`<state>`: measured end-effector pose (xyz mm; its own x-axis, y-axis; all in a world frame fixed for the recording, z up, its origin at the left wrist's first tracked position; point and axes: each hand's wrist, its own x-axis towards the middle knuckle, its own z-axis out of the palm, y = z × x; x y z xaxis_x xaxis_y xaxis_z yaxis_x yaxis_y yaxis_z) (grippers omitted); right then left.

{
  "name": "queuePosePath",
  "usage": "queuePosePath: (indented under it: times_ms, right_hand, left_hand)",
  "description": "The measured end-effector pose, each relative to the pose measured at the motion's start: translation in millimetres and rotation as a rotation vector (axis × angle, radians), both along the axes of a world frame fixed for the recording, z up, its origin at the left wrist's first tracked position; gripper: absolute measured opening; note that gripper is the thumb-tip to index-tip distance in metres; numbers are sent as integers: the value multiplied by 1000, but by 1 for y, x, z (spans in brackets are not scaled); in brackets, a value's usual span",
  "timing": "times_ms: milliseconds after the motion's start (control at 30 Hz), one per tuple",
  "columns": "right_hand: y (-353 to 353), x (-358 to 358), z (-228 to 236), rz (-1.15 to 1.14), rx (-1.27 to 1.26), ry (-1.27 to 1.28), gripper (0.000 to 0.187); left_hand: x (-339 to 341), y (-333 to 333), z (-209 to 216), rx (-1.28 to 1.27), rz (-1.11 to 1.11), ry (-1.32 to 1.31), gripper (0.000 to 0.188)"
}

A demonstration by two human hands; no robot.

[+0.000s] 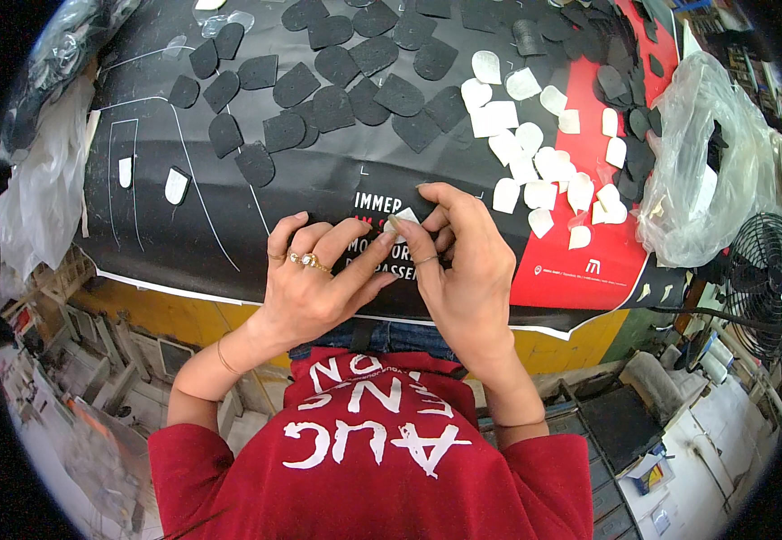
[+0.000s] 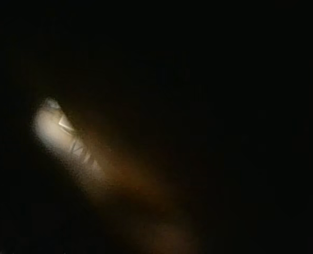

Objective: The person repeatedly picks small white adhesive pads from a table, peels off the backing paper by hand, and places the peeled pads into a separate pile. A second person works nearby on similar pads. The camera remains in a fixed overhead position throughout.

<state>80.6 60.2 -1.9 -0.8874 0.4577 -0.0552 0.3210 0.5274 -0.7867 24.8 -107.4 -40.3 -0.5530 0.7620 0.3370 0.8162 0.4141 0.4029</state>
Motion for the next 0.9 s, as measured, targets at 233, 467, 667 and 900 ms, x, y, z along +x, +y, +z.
queuePosePath:
  times_ms: [233,467,667,900]
  right_hand:
    - [0,-1,-8,-29,211,111,21]
    - [11,0,-9,-82,93,120,10]
    - [11,13,3,12,108,114,8]
    - [3,9,3,49,111,230,10]
  left_hand:
    - [-1,0,0,-11,4,-2,39]
    - [0,-21,-7,33,18,107,35]
    - [-12,-92,-7,-99,336,224,36]
    - [-49,-115,7,-176,702,322,35]
